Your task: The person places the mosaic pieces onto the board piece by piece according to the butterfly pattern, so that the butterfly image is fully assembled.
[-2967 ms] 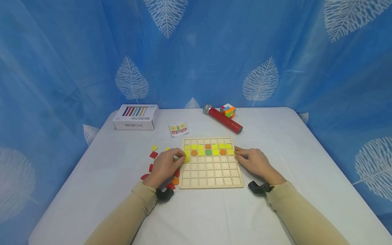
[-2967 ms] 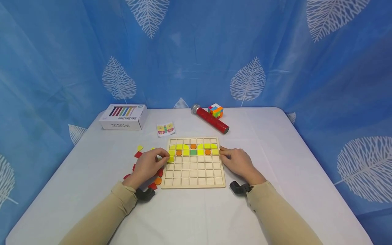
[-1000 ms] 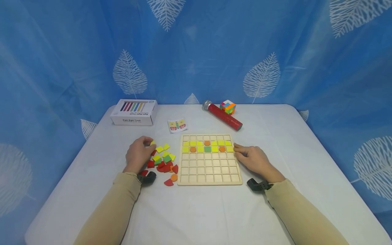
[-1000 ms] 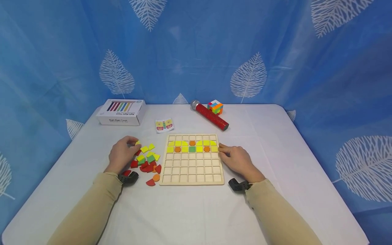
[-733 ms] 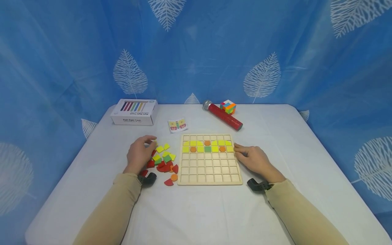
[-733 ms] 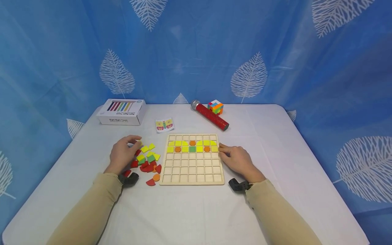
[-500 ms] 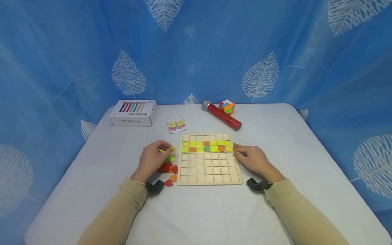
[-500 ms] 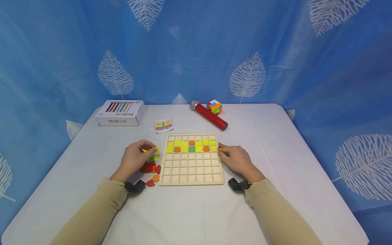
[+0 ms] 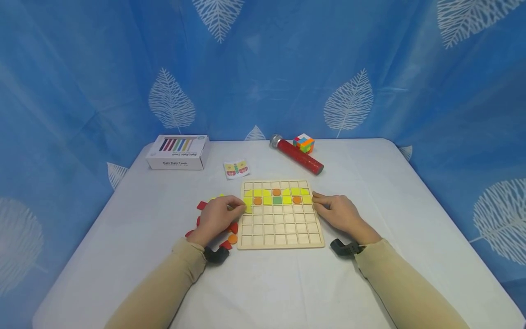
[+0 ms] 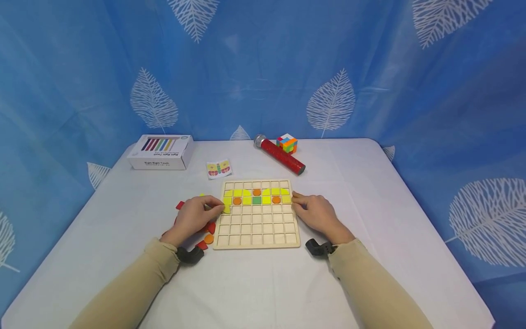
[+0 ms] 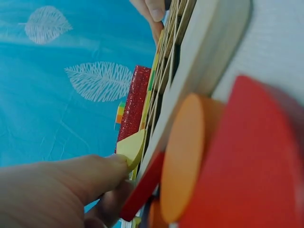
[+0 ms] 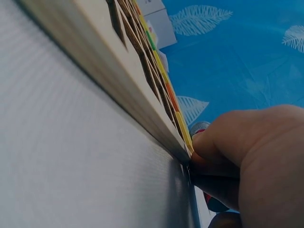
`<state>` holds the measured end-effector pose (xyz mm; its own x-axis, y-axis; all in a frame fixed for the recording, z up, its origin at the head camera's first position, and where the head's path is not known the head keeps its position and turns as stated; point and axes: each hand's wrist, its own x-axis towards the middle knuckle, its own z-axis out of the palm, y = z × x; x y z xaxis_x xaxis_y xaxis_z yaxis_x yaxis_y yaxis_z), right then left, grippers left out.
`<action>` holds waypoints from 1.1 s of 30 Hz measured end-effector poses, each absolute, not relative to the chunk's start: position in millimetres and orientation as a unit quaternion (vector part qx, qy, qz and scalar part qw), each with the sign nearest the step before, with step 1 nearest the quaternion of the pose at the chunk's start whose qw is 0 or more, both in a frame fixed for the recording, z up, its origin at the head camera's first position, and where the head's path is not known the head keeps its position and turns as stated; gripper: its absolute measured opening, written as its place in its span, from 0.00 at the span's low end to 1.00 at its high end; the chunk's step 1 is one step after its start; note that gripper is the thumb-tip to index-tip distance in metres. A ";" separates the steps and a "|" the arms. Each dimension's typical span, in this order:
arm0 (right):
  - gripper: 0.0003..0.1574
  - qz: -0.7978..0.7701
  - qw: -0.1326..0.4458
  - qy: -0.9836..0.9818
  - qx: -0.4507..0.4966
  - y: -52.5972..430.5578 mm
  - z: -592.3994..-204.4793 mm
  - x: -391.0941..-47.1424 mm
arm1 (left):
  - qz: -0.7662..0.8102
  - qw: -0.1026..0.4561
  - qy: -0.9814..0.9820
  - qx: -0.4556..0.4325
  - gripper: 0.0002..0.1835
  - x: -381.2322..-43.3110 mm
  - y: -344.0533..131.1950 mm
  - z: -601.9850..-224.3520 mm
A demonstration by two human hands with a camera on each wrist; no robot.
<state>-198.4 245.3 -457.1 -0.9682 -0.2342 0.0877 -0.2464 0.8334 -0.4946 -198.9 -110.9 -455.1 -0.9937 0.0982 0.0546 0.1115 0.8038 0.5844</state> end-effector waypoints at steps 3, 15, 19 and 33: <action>0.25 0.257 0.011 -0.958 0.124 244.6 -457.5 -198.6 | -0.291 0.007 -0.955 -0.055 0.12 -199.0 -110.7 -455.8; 0.24 0.260 0.010 -0.957 0.129 245.7 -458.5 -198.0 | -0.243 0.001 -0.968 -0.070 0.13 -198.9 -108.9 -454.3; 0.25 0.257 0.015 -0.958 0.128 244.9 -457.7 -198.9 | -0.222 0.005 -0.971 -0.090 0.14 -197.7 -109.0 -450.3; 0.25 0.260 0.015 -0.957 0.129 245.3 -457.6 -198.4 | -0.195 0.038 -0.973 -0.114 0.13 -195.1 -111.0 -446.1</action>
